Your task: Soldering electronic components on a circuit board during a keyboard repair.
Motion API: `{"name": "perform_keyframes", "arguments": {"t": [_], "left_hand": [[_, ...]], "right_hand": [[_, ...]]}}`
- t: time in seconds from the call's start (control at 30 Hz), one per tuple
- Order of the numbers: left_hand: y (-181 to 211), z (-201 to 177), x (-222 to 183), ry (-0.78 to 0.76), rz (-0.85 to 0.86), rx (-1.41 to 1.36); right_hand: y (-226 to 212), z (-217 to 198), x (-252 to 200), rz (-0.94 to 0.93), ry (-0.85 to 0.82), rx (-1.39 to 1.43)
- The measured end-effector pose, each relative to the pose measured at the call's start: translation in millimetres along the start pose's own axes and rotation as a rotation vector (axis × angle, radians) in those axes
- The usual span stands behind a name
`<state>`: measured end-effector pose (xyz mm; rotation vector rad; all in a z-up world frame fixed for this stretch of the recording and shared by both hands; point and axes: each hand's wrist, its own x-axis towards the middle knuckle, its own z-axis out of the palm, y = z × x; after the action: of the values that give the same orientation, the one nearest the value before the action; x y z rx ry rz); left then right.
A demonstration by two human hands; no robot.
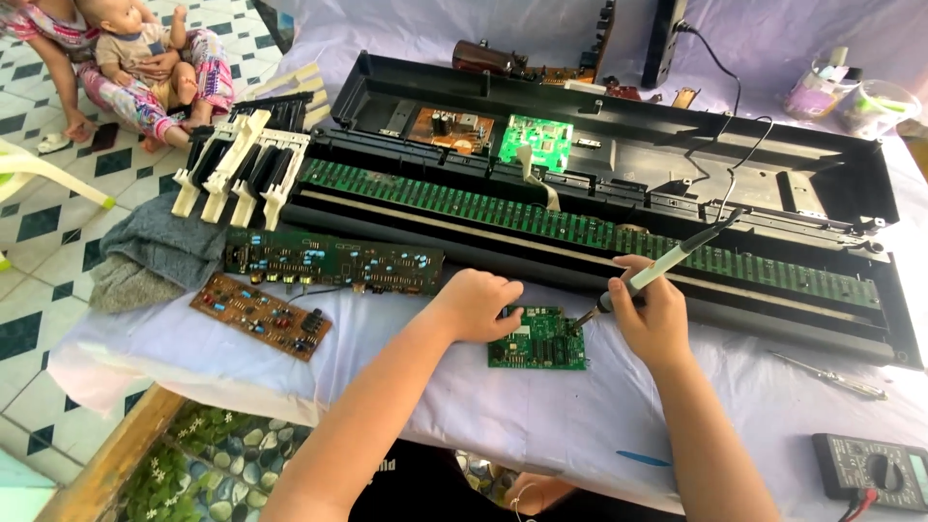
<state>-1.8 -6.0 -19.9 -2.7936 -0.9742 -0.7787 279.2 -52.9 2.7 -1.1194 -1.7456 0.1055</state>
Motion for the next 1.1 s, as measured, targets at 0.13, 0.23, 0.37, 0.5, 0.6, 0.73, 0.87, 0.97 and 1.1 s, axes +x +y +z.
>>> {"name": "perform_keyframes", "arguments": {"t": [0.13, 0.23, 0.37, 0.5, 0.6, 0.73, 0.87, 0.97, 1.1], "left_hand": [[-2.0, 1.3, 1.3, 0.013, -0.011, -0.012], [-0.9, 0.5, 0.0, -0.009, -0.026, -0.013], [4.7, -9.8, 3.2, -0.017, -0.042, -0.023], [5.6, -12.5, 7.6, -0.027, -0.058, -0.04], [4.9, -13.4, 9.3, -0.054, -0.062, -0.045], [8.7, -23.9, 19.7, -0.128, -0.075, -0.13], [20.9, -36.8, 27.0, -0.109, -0.115, -0.134], [20.1, -38.6, 30.5, -0.122, -0.139, -0.176], [18.0, -38.1, 35.4, -0.121, -0.165, -0.192]], "right_hand": [[7.4, -0.1, 1.1, -0.017, 0.015, -0.01], [8.8, 2.8, -3.6, -0.002, 0.02, -0.001], [-1.1, 1.0, -0.6, -0.02, 0.012, -0.002], [-5.5, -1.2, 2.2, -0.024, 0.004, 0.024], [-7.3, -2.2, 5.6, -0.033, 0.006, 0.013], [-8.5, -3.9, 6.3, -0.044, 0.002, -0.004], [-24.5, -10.3, 14.8, 0.031, -0.069, 0.058], [-30.6, -9.1, 17.3, 0.044, -0.084, 0.066], [-35.1, -4.2, 17.8, 0.287, -0.101, 0.201]]}}
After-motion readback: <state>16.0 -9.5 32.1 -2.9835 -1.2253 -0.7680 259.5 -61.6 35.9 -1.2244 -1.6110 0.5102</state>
